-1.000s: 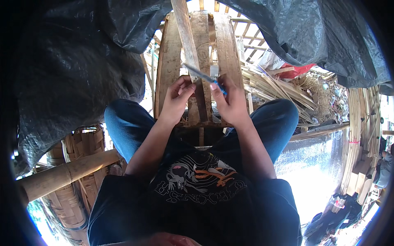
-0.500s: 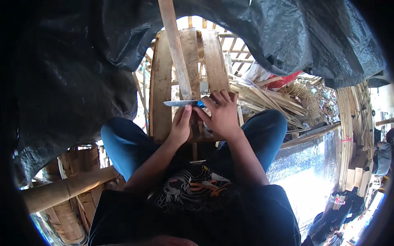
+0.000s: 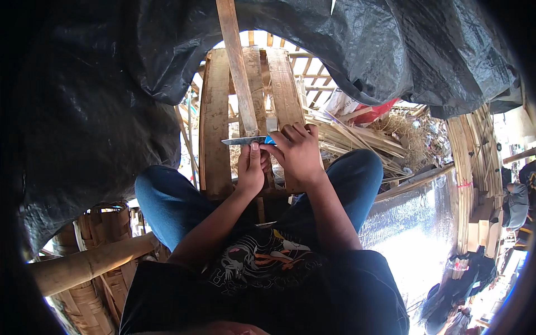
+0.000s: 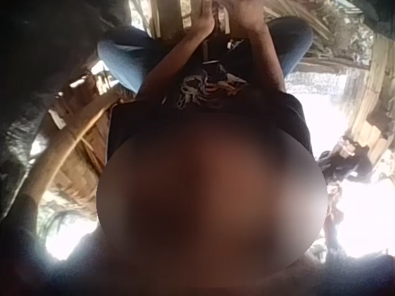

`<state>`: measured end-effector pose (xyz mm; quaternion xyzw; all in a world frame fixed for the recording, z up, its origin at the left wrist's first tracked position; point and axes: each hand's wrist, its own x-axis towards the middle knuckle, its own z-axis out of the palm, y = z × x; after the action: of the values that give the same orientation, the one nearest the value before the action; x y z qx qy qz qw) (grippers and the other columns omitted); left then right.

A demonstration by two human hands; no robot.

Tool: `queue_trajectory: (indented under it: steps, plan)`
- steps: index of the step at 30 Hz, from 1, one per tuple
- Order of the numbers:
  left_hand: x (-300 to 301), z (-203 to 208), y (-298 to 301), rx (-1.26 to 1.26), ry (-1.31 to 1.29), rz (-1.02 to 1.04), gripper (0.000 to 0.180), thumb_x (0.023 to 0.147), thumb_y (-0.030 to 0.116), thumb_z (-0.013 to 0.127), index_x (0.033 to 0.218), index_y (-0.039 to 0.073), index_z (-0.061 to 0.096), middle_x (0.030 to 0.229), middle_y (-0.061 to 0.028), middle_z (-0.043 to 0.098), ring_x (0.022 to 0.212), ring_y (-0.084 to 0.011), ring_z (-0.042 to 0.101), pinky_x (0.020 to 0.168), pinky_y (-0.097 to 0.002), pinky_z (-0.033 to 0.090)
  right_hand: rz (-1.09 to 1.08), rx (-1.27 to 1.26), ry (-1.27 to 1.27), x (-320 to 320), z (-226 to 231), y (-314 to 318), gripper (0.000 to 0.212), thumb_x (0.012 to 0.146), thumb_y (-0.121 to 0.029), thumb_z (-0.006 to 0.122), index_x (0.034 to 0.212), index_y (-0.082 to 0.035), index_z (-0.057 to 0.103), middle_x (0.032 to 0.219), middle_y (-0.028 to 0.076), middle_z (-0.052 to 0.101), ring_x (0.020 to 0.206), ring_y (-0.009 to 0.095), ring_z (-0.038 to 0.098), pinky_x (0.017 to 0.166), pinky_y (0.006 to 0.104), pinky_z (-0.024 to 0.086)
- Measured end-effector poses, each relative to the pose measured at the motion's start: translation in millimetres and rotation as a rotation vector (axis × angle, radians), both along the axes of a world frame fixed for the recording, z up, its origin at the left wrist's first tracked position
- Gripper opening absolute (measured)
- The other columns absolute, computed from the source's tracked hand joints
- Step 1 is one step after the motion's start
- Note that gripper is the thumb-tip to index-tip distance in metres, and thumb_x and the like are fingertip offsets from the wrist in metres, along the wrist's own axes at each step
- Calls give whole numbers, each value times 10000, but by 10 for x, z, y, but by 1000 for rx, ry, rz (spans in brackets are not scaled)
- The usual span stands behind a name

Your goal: Using a knife to shave and carve strips from a bamboo stick.

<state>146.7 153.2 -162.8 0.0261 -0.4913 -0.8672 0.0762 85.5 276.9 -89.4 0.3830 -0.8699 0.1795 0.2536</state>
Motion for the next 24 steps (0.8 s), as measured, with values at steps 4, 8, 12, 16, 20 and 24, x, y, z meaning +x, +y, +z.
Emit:
queue_trajectory:
  steps: [4, 8, 12, 16, 20, 24]
  plan:
    - [4, 10, 42, 82, -11, 73, 284, 1064, 302, 389, 882, 97, 463, 655, 74, 371, 536, -13, 303, 474, -205, 257, 9, -57, 41, 5, -50, -24, 275, 755, -389, 742, 830, -146, 639, 738, 14, 551, 736, 218, 550, 717, 383, 346]
    - [16, 34, 55, 100, -44, 95, 293, 1063, 312, 394, 872, 101, 463, 653, 76, 375, 537, -10, 302, 475, -208, 257, 7, -62, 73, 13, -117, -34, 278, 769, -394, 731, 829, -139, 636, 726, 17, 546, 705, 220, 540, 680, 380, 324]
    - [9, 54, 48, 82, -64, 95, 321, 1060, 353, 386, 867, 108, 463, 636, 75, 372, 531, -12, 323, 474, -207, 270, -32, -65, 53, 55, -148, -48, 272, 778, -379, 730, 846, -134, 635, 721, 20, 559, 693, 226, 549, 680, 381, 331]
    - [-3, 85, 22, 15, -110, 109, 353, 1051, 407, 385, 845, 128, 449, 676, 43, 394, 575, -57, 378, 511, -238, 343, -50, -141, -14, 89, -294, -73, 263, 787, -358, 734, 846, -128, 621, 709, 25, 576, 682, 229, 569, 653, 384, 346]
    - [22, 22, -25, -47, -124, 81, 410, 1052, 441, 348, 845, 111, 474, 693, 31, 417, 583, -77, 400, 528, -245, 371, -16, -174, -103, 136, -252, -79, 262, 788, -339, 739, 840, -116, 612, 735, 39, 605, 678, 253, 608, 629, 383, 394]
    - [-16, -14, -80, -6, -59, 43, 385, 1051, 425, 374, 916, 86, 497, 653, 52, 391, 550, -43, 350, 499, -219, 293, 112, -128, -328, 55, -66, -10, 290, 789, -327, 746, 884, -84, 620, 769, 69, 642, 685, 328, 633, 613, 392, 477]
